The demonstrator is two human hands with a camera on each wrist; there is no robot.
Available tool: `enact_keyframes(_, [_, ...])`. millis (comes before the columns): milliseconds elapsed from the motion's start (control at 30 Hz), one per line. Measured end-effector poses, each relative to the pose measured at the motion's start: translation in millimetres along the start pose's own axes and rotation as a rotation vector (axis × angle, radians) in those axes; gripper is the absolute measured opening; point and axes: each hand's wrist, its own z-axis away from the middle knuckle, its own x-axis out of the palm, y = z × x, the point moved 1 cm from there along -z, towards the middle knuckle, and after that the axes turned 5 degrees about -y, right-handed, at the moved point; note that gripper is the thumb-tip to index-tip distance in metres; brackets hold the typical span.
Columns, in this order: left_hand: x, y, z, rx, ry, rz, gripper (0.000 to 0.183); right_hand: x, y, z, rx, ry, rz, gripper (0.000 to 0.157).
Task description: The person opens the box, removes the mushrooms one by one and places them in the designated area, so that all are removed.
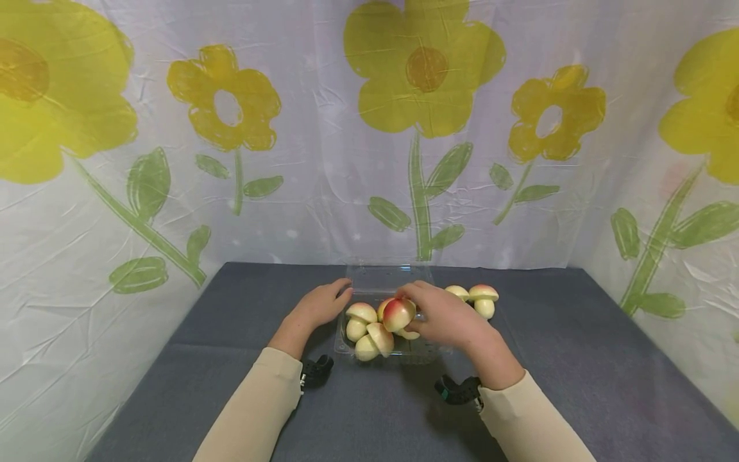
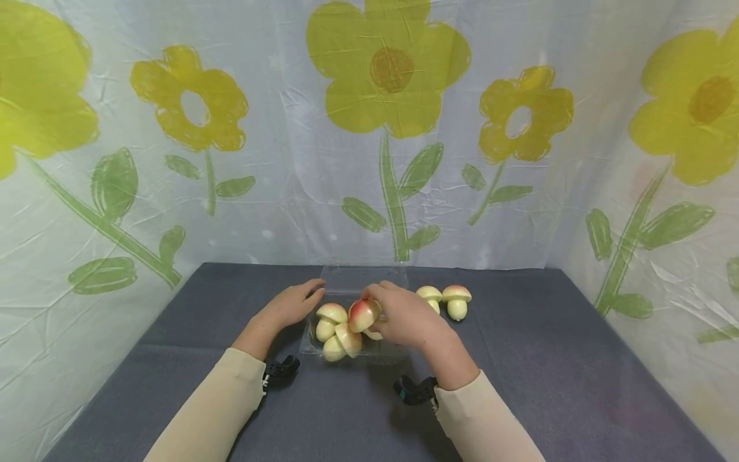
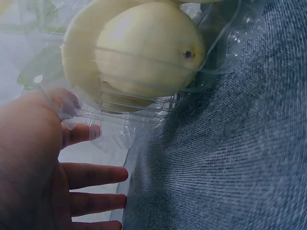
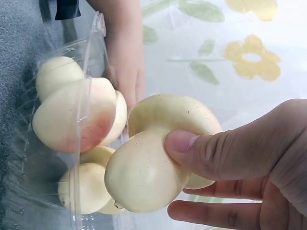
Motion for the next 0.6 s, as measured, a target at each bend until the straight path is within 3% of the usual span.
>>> enact_keyframes(600, [2.1,-3.1,-1.1,0.016,0.009,0.002,0.055,-19.1,4.1,9.0,0.011,0.064,-0.036,0.038])
